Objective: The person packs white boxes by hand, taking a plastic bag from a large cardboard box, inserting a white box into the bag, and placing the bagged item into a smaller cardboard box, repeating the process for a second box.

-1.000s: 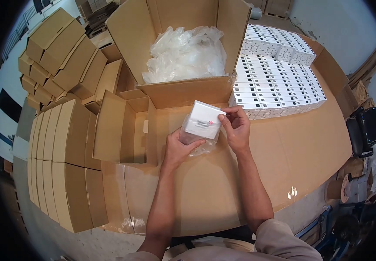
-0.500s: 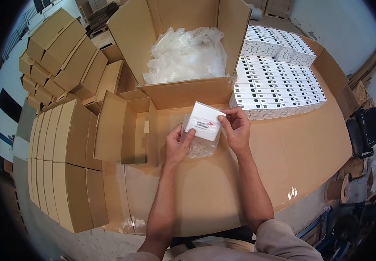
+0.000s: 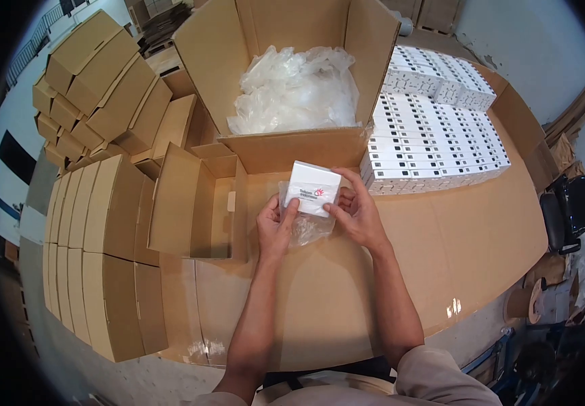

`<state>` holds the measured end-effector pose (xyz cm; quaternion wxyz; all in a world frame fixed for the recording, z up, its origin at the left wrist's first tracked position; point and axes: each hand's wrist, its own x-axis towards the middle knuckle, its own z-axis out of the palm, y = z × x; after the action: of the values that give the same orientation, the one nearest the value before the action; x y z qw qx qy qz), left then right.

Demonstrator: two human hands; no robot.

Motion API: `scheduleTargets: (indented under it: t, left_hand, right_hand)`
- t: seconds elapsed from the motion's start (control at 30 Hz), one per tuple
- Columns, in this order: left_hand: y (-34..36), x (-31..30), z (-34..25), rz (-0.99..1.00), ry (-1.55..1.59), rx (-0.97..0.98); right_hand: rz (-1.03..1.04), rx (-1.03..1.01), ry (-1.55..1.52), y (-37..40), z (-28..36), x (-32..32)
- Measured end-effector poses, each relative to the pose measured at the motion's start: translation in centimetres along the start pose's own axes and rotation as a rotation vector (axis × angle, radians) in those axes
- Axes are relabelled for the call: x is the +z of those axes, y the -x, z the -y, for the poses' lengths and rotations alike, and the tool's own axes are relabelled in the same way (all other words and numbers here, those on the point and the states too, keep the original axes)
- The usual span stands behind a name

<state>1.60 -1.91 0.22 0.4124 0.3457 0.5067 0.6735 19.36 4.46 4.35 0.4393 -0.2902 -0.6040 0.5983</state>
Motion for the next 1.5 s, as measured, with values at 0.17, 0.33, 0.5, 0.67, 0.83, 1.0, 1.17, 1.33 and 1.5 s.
scheduleTargets:
  t: [0.17, 0.33, 0.5, 0.67, 0.83, 1.0, 1.17, 1.33, 1.5]
  left_hand:
    - [-0.3, -0.5, 0.8, 0.023, 0.061, 0.031]
    - [-0.3, -1.0, 0.2, -0.048, -0.075, 0.002]
    - [-0.7, -1.6, 0.9, -0.044, -0.121, 0.081]
    - [-0.3, -0.5, -0.8, -0.061, -0.105, 0.098]
    - [-0.7, -0.8, 0.3, -0.059, -0.067, 0.148]
    - [-0.7, -0.9, 0.8, -0.049, -0.019, 0.113]
    - [-0.4, -0.8, 0.0, -0.028, -0.023, 0.095]
    - [-0.2, -0.2, -0.7, -0.054, -0.046, 0.162]
    - [-0.2, -0.6, -0.3, 0.044, 0.063, 0.113]
  right_hand:
    - [-0.026, -0.031, 0.038, 0.3, 0.3, 0.0]
    - [-0.030, -0.075, 0.065, 0.4, 0.2, 0.2]
    - [-0.008, -0.103, 0.130, 0.4, -0.1, 0.0]
    - [-0.017, -0.134, 0.200, 0.5, 0.4, -0.1]
    - [-0.032, -0.130, 0.223, 0.4, -0.3, -0.2]
    - [-0.056, -0.131, 0.222, 0.3, -0.7, -0.2]
    - [-0.097, -0.108, 0.176, 0.5, -0.3, 0.1]
    - [-0.140, -0.118, 0.131, 0.6, -0.4, 0.2]
    - [-0.156, -0.107, 0.073, 0.6, -0.4, 0.2]
